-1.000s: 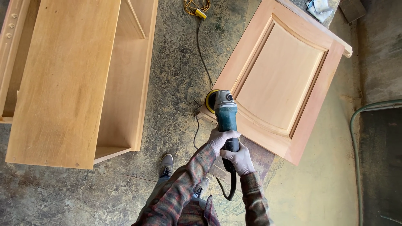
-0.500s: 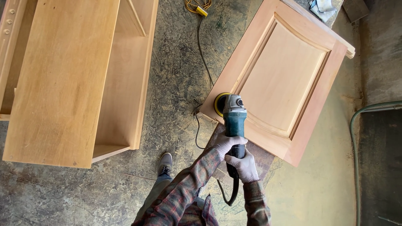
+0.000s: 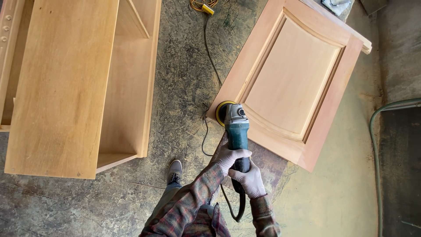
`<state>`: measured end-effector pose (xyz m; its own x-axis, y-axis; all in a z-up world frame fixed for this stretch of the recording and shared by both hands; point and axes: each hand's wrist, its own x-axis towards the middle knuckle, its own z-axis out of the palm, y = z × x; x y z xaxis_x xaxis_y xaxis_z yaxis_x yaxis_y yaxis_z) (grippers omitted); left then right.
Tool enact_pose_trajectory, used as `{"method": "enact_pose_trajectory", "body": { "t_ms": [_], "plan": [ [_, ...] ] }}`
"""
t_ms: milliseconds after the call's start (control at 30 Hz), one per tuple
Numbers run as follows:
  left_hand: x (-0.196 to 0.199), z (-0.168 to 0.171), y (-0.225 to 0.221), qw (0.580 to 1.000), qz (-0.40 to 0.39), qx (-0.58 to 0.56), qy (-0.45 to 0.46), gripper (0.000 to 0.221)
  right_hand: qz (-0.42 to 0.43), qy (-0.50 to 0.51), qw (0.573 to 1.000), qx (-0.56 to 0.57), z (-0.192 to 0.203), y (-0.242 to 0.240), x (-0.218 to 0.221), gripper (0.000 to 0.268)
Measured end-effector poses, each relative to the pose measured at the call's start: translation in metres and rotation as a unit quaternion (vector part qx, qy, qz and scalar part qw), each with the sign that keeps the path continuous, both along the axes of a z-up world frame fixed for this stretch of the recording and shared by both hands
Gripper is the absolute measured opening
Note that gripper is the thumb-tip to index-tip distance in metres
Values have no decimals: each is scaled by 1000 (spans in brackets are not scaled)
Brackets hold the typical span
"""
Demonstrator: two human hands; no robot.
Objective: The person wipes a raised-panel cabinet door with a cloth, then carries the door to the floor and sands its edges and face using an orbital sander, working around the panel while standing over it.
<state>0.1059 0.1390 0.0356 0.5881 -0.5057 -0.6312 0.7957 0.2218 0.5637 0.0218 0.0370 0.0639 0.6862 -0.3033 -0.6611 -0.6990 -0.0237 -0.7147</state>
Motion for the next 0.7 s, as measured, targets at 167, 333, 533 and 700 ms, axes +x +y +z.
{"method": "enact_pose_trajectory", "body": {
  "t_ms": [167, 333, 533, 700],
  "plan": [
    [14, -10, -13, 1000, 3, -6, -11, 33, -12, -3, 1000, 0, -1, -8, 14, 46],
    [34, -26, -22, 999, 11, -28, -25, 32, -3, -31, 999, 4, -10, -15, 31, 44],
    [55, -26, -17, 999, 24, -38, 16, 35, 5, -9, 1000, 2, 4, -5, 57, 46],
    [44, -18, -1, 998, 40, -34, 22, 37, 18, 0, 1000, 6, 9, 5, 53, 47]
  ]
}}
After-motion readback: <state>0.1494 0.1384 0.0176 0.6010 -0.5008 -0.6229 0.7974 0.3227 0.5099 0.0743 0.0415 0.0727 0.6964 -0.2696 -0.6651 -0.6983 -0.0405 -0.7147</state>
